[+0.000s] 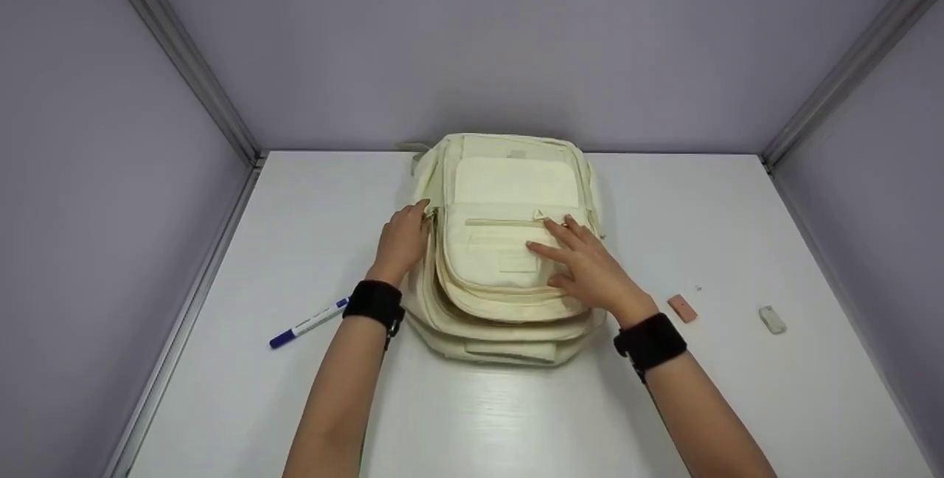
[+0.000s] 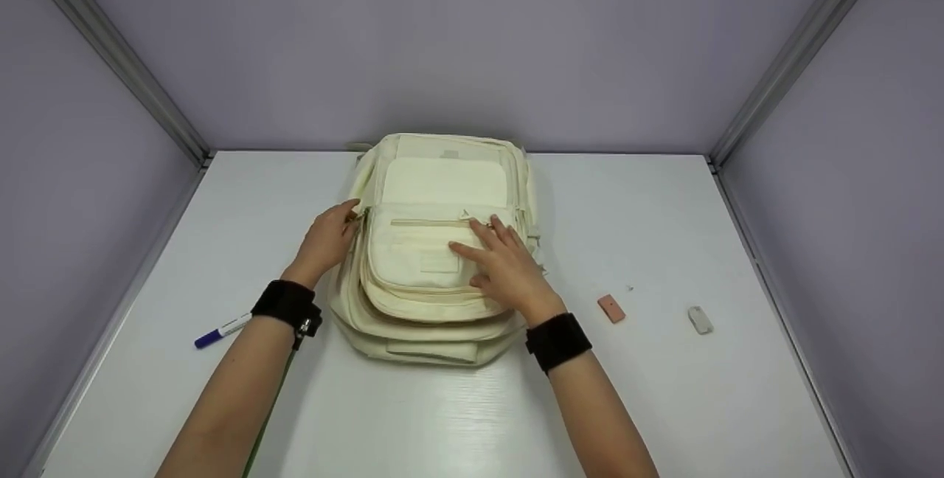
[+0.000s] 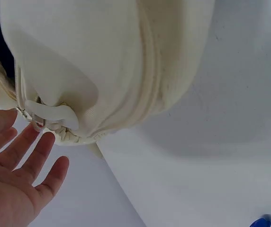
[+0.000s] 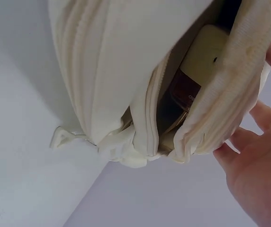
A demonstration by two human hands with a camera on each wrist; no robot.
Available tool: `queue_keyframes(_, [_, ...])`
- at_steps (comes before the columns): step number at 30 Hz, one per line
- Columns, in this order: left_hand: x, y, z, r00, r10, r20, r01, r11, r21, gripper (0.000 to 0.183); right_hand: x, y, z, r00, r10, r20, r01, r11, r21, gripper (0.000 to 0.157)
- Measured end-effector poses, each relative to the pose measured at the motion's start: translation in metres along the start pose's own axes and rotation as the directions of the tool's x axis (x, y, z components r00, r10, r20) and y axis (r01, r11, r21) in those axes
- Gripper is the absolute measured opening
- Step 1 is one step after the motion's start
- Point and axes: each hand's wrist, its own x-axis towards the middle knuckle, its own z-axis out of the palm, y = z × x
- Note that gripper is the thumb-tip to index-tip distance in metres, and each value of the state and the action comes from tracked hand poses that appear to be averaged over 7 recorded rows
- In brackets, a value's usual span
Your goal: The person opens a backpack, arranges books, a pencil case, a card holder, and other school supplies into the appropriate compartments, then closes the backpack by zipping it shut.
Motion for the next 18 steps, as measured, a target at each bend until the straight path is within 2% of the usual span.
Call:
queue_keyframes(9, [-0.0011,-0.0006,0.005,0.998,0.018,-0.062,-0.013,0.997,0.077,0.024,0.0052,0.0035,-0.0021,0.996,0.085,0.03,-0.085,0.996,0.003,0.064])
queue_keyframes(12, [-0.0027,-0.0009,0.0064,0.996,0.045,-0.074,-0.039,0.996,0.076,0.025,0.0051,0.0038,-0.002,0.996,0.088,0.035,-0.088,0.996,-0.007,0.065])
queue_keyframes(18, [-0.0058,0.0013,0.0058,0.996,0.048,-0.07,-0.041,0.993,0.108,0.023,0.003,0.0042,0.0011,0.994,0.1,0.033,-0.098,0.994,-0.056,0.059])
